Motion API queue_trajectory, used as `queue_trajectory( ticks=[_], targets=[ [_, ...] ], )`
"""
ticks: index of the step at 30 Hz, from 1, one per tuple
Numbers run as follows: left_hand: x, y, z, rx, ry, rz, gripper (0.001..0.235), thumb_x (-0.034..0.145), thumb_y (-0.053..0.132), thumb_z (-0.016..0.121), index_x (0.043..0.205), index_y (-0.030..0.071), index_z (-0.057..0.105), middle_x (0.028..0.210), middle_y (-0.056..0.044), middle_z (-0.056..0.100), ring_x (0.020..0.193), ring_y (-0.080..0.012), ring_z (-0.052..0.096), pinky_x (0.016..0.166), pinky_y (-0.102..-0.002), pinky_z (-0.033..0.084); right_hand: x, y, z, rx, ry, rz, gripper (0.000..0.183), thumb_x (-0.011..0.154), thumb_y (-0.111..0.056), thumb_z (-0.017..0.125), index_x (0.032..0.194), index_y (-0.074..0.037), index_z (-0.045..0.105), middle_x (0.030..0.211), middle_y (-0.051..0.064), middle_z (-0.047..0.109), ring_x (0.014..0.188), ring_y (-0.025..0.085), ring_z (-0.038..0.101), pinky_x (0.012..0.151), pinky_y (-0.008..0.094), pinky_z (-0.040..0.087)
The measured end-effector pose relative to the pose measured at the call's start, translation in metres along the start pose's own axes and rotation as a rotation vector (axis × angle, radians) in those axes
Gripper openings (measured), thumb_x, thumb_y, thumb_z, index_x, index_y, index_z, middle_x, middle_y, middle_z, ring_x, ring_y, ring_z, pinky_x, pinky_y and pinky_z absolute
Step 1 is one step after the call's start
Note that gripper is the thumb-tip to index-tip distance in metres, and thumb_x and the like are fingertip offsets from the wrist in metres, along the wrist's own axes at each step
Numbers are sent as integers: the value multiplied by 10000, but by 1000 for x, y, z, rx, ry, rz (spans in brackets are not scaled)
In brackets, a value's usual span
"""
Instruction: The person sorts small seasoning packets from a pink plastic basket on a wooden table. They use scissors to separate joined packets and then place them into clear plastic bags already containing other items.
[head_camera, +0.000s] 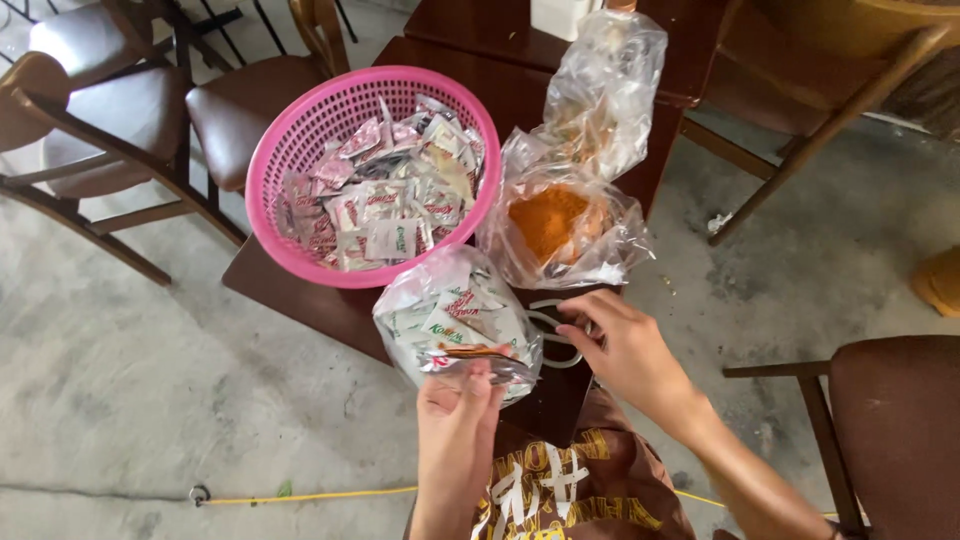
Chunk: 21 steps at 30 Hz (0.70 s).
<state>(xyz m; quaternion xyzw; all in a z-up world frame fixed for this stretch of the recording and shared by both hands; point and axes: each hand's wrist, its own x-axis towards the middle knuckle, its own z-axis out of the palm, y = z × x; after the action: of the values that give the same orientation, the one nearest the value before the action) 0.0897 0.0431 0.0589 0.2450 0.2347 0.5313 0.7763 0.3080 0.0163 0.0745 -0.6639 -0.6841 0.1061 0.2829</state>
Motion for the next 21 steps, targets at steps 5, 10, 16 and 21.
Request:
queue_trajectory(
  ticks=[5,10,16,21],
  targets=[
    [5,17,58,100,-268,-126,242,980,148,702,1152,-11,644,970,-92,694,851,-177,657,721,-370,589,-20,-10,-25,1117,-248,215,357,1047,-285,530,1251,4,576,982,164,749,779,211,757,661,342,627],
    [65,24,79,615,-263,-214,264,994,227,726,1084,-13,664,851,-21,544,752,-117,492,667,-300,411,20,5,-44,1606,-527,288,415,1070,-365,355,1367,-101,475,1020,149,693,797,187,716,677,300,605],
    [158,27,95,728,-547,-290,324,943,314,761,1052,21,673,883,-44,685,828,-130,630,774,-284,503,74,60,-25,1913,-401,548,321,1116,-267,404,1291,-31,534,1031,98,646,796,135,628,713,271,571],
    [220,30,109,644,-678,-451,432,857,289,793,1153,9,648,1080,-65,721,1064,-166,700,1028,-298,555,111,88,-19,2067,-329,538,238,1094,-132,491,1299,-43,572,1017,67,636,818,107,612,690,210,540]
  ],
)
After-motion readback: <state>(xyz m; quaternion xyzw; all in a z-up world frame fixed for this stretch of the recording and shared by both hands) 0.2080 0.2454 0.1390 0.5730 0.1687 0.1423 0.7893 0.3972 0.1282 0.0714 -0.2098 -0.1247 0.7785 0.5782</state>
